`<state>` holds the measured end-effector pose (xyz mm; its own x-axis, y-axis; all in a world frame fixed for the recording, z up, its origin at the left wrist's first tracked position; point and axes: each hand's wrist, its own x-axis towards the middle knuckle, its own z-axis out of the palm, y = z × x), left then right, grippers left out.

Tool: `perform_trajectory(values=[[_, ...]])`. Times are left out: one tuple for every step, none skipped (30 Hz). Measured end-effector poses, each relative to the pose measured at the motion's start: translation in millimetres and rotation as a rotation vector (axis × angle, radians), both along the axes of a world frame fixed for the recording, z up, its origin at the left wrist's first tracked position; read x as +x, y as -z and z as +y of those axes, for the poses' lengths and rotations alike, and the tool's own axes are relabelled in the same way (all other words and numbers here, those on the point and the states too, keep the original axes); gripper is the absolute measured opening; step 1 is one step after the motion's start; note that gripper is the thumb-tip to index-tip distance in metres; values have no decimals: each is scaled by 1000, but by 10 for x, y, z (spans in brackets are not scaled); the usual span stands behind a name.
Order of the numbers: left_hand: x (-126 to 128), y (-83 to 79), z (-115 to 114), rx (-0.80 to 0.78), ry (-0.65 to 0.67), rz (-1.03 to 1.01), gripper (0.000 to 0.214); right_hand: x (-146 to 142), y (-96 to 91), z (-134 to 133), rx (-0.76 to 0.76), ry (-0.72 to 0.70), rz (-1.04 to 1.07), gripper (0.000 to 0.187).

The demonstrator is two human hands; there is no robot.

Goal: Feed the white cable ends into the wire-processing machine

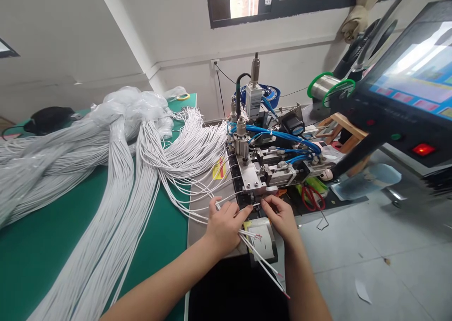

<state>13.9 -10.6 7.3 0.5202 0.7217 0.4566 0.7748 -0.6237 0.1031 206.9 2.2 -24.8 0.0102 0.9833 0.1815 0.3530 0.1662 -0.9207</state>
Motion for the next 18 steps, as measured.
perform_trajectory(values=[[2,0,-1,-2,-4,-1,41,-2,4,0,-2,1,5,25],[3,-1,-1,-3,-8,-2,41,-3,8,1,-5,-1,11,26],[4,-1,-2,-6,-10,-2,41,-5,13,1,-9,-4,18,26],[4,-2,-3,-10,-10,-2,42,-6,19,1,-12,-6,25,26],[3,-2,-3,-15,-9,-1,42,-8,25,1,-13,-6,32,26],[2,-2,-3,-20,-9,0,43,-11,33,1,-10,-2,39,26],[0,-2,-3,-25,-11,0,43,-13,40,1,-6,2,45,26],[-1,-1,-3,-29,-13,1,43,-15,48,1,-1,7,50,26],[-3,0,-3,-33,-16,1,44,-17,55,0,3,10,56,26],[-4,1,-3,-36,-18,2,44,-19,61,-1,5,9,62,26],[-5,2,-2,-38,-20,2,44,-20,66,-2,4,5,69,26],[-5,3,-2,-41,-20,4,44,-21,71,-2,0,1,76,26],[-6,3,-2,-44,-20,6,45,-22,74,-3,-5,-3,83,26],[-5,3,-2,-45,-21,9,45,-23,77,-2,-9,-5,89,26],[-5,2,-2,-44,-22,11,45,-24,78,-2,-13,-4,93,26],[-4,1,-2,-43,-23,13,45,-26,78,0,-14,-2,96,26],[-4,0,-2,-42,-24,15,45,-27,77,1,-13,1,97,26],[-4,-1,-1,-42,-25,17,45,-28,76,2,-12,5,98,26]])
